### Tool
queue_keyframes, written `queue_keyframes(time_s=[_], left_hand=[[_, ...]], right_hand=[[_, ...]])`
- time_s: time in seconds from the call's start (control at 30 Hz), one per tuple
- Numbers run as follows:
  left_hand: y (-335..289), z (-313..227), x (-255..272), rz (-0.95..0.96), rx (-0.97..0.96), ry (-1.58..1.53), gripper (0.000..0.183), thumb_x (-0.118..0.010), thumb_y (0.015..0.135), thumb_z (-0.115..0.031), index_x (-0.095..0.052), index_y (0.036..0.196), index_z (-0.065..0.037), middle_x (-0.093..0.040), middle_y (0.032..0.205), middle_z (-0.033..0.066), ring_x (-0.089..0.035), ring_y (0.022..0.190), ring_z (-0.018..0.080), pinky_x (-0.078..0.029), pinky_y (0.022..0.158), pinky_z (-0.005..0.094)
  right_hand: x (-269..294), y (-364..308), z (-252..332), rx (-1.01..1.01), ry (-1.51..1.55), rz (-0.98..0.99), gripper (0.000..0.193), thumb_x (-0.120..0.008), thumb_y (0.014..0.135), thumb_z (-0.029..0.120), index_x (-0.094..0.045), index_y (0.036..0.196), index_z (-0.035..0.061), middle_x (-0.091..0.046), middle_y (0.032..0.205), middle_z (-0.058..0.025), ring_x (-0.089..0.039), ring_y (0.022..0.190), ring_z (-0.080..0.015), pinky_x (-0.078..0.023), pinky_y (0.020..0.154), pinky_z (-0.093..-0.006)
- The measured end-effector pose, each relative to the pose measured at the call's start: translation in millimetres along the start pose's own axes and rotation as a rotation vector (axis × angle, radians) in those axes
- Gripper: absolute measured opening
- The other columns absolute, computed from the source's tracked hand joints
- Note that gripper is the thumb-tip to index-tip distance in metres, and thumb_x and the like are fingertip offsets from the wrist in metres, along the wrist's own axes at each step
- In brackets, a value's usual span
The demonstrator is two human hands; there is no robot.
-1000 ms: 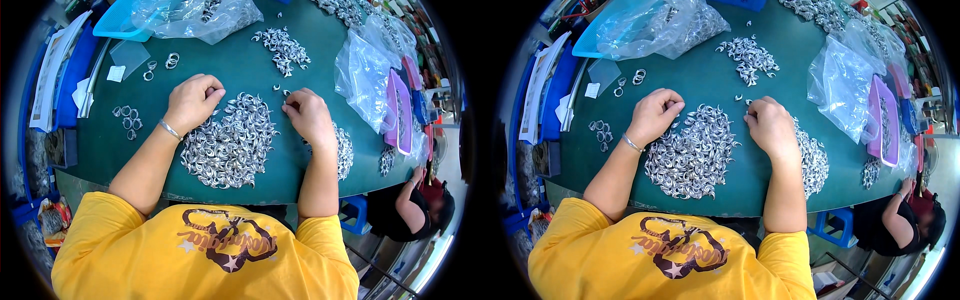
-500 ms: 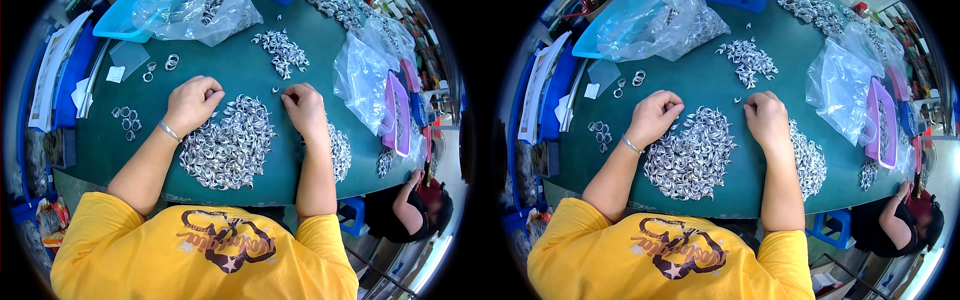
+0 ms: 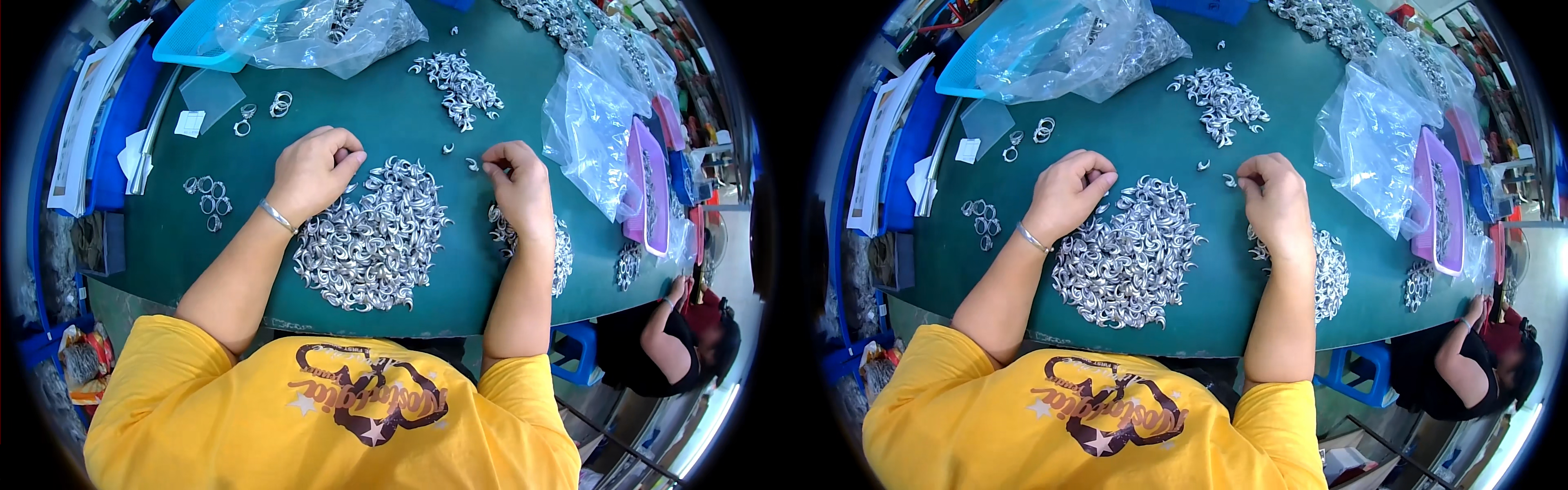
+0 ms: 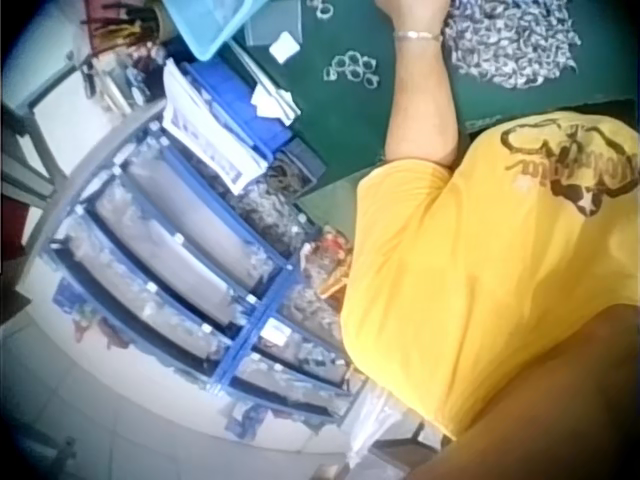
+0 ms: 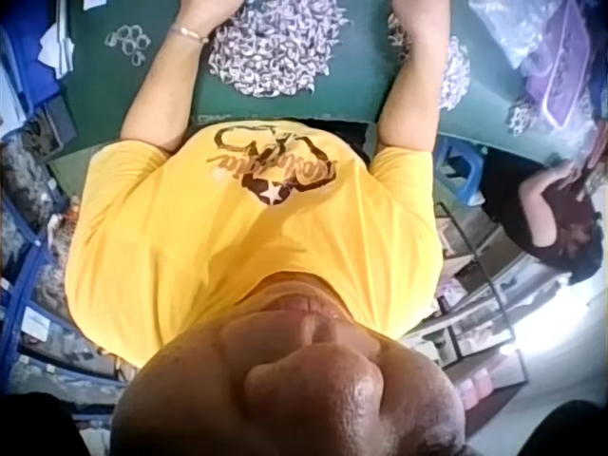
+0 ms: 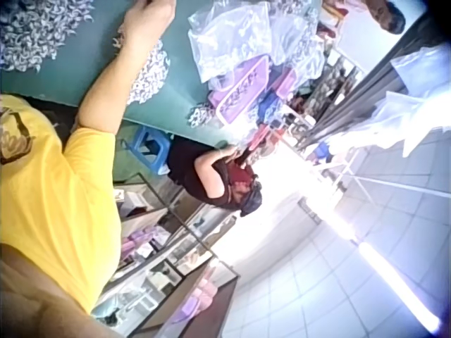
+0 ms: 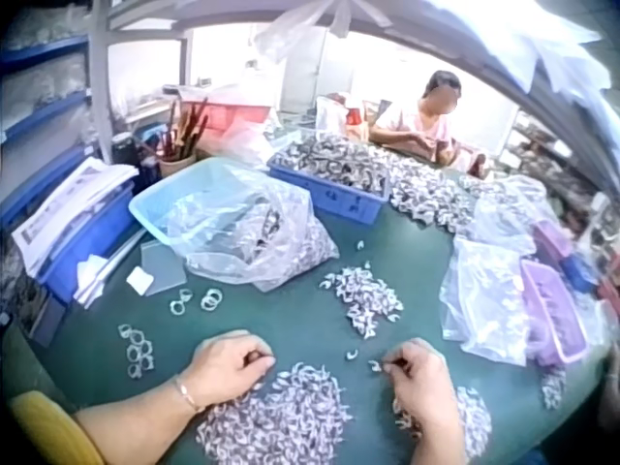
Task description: The person picks up individual curved metal components from a large pile on a green table and sorts them into smaller separate groups.
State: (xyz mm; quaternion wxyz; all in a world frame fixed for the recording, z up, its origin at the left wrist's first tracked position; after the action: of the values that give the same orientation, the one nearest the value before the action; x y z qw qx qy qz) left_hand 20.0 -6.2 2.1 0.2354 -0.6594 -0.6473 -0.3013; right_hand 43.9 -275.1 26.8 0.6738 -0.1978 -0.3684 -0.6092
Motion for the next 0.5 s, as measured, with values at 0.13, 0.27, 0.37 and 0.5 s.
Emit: queue_keyframes(time_s=[0.13,0.27,0.37,0.5], left_hand=[[0.2,2.3,-1.0,0.004,-0.006,0.016,0.008,-0.068,0.083,-0.016,-0.068,0.085,-0.008,-0.059,0.077,0.0034,-0.057,0.062,0.0164,-0.045,0.059,0.0300],[0.3,1.2,-0.9,-0.002,-0.021,0.008,0.008,-0.068,0.083,-0.016,-0.068,0.085,-0.008,-0.059,0.077,0.0033,-0.056,0.062,0.0162,-0.045,0.059,0.0301],[0.3,0.5,-0.6,-0.010,-0.024,0.010,0.008,-0.068,0.083,-0.016,-0.068,0.085,-0.008,-0.059,0.077,0.0032,-0.056,0.062,0.0160,-0.045,0.059,0.0301],[0.1,0.4,0.0,0.000,-0.002,0.024,0.008,-0.068,0.083,-0.017,-0.068,0.084,-0.009,-0.059,0.077,0.0030,-0.056,0.062,0.0159,-0.044,0.059,0.0299]], right_hand=[[-11.9,-0.1,-0.5,-0.107,-0.012,0.005,0.009,-0.064,0.079,-0.002,-0.067,0.087,0.0006,-0.063,0.090,-0.0154,-0.063,0.081,-0.0326,-0.050,0.072,-0.0389],[-21.0,2.9,-3.6,0.046,-0.122,-0.115,0.007,-0.065,0.078,0.000,-0.067,0.086,0.0006,-0.061,0.088,-0.0158,-0.060,0.087,-0.0353,-0.049,0.078,-0.0421],[-22.6,3.9,-4.4,0.009,-0.127,-0.072,0.008,-0.066,0.078,0.001,-0.068,0.085,0.0015,-0.061,0.087,-0.0155,-0.060,0.087,-0.0355,-0.049,0.078,-0.0422],[-18.2,2.2,3.9,-0.025,-0.189,-0.044,0.006,-0.067,0.078,0.003,-0.068,0.083,0.0022,-0.061,0.086,-0.0147,-0.061,0.085,-0.0349,-0.050,0.077,-0.0419]])
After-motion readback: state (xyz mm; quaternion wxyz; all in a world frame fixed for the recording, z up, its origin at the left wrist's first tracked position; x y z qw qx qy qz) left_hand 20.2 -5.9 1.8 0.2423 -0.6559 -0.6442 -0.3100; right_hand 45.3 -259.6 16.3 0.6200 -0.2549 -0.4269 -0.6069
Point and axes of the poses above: each hand's wrist, its own y-axis towards the middle knuckle, its own x-axis out of the back of the hand, z = x × y, the point moved 2 cm from there along y, towards the middle knuckle
